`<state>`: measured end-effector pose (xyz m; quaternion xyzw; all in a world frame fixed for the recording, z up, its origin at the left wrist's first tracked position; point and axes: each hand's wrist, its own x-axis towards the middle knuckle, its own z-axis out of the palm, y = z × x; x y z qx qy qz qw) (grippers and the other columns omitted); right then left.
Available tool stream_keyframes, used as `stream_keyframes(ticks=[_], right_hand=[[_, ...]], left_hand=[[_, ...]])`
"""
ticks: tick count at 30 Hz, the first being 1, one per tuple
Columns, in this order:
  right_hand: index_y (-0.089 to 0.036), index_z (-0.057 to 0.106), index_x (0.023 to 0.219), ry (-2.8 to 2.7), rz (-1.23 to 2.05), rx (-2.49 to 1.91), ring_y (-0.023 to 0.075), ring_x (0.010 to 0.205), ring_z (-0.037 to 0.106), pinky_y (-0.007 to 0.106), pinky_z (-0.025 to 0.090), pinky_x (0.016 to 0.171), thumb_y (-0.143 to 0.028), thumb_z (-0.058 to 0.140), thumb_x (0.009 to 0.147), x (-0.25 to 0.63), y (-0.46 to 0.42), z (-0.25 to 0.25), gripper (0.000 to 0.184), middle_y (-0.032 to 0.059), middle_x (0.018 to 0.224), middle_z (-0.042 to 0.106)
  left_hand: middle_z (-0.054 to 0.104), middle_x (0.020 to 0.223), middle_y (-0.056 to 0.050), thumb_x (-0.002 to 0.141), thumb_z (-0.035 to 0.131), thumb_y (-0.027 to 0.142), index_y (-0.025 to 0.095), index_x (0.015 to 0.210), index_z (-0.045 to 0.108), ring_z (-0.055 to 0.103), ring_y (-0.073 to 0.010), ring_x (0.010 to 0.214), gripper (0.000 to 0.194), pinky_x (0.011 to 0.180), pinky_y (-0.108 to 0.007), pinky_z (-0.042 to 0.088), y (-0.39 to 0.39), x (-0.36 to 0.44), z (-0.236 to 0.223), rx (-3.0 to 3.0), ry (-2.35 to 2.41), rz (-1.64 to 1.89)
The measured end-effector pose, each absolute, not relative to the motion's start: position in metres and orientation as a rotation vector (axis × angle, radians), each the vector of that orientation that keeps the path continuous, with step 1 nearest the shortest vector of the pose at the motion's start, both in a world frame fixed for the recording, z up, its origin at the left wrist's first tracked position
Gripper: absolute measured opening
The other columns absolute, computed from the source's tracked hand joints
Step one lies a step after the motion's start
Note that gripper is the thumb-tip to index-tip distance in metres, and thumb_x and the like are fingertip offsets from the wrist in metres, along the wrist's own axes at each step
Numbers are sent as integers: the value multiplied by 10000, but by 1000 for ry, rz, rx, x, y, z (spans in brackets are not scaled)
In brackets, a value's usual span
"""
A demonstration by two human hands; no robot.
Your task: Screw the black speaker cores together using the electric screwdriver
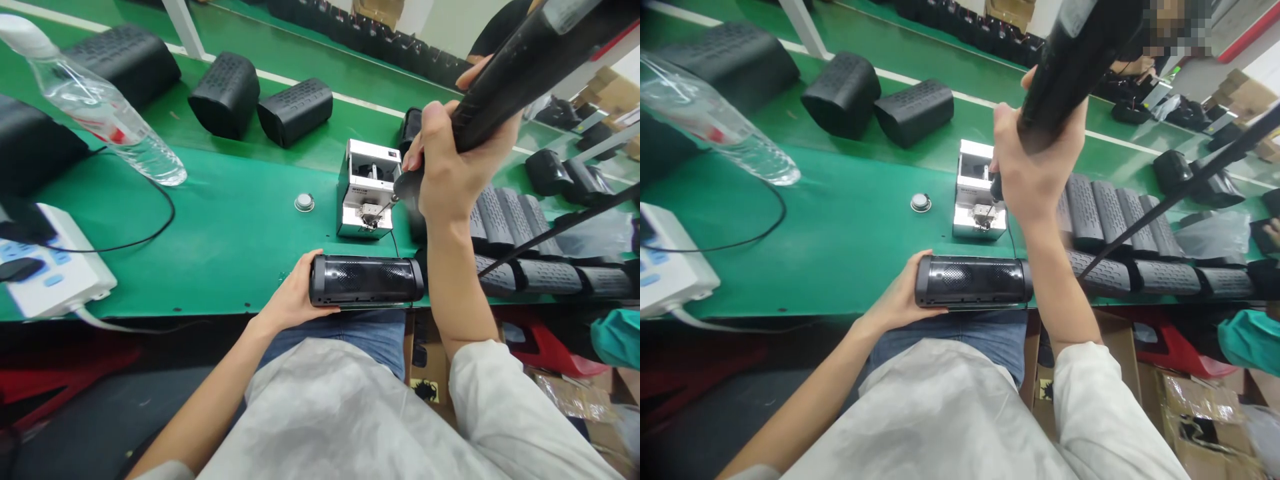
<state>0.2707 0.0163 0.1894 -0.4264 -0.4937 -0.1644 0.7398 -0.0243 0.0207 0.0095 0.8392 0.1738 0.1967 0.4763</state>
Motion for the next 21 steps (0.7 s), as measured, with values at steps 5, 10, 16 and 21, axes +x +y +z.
stream_keyframes(ticks=[5,10,16,21], right_hand=[[-361,564,1283,-1081,-324,-954,91,454,383,319,381,380,-967,726,1021,266,20,185,680,-30,1034,699],[-364,593,1271,-1090,-298,-899,77,476,425,312,368,369,-808,850,1022,272,17,190,570,-24,1150,733],[-381,557,1285,-1063,-287,-979,110,526,468,363,414,423,-687,831,1041,271,18,189,478,-19,1257,733],[-413,556,1169,-1030,-258,-1050,162,581,541,430,492,495,-494,840,933,272,15,194,378,-73,1220,771]], left_hand=[[573,1686,-207,831,1049,506,293,1753,291,661,-462,1580,1213,1326,-659,576,21,-25,12,2072,431,451],[580,1673,-206,828,1050,516,292,1753,281,668,-466,1572,1223,1318,-663,581,21,-25,13,2072,440,433],[590,1670,-208,827,1049,511,287,1754,292,678,-462,1562,1217,1315,-650,584,20,-25,14,2082,451,436],[584,1671,-213,819,1053,518,285,1755,288,677,-464,1561,1232,1319,-651,579,20,-25,11,2085,453,442]])
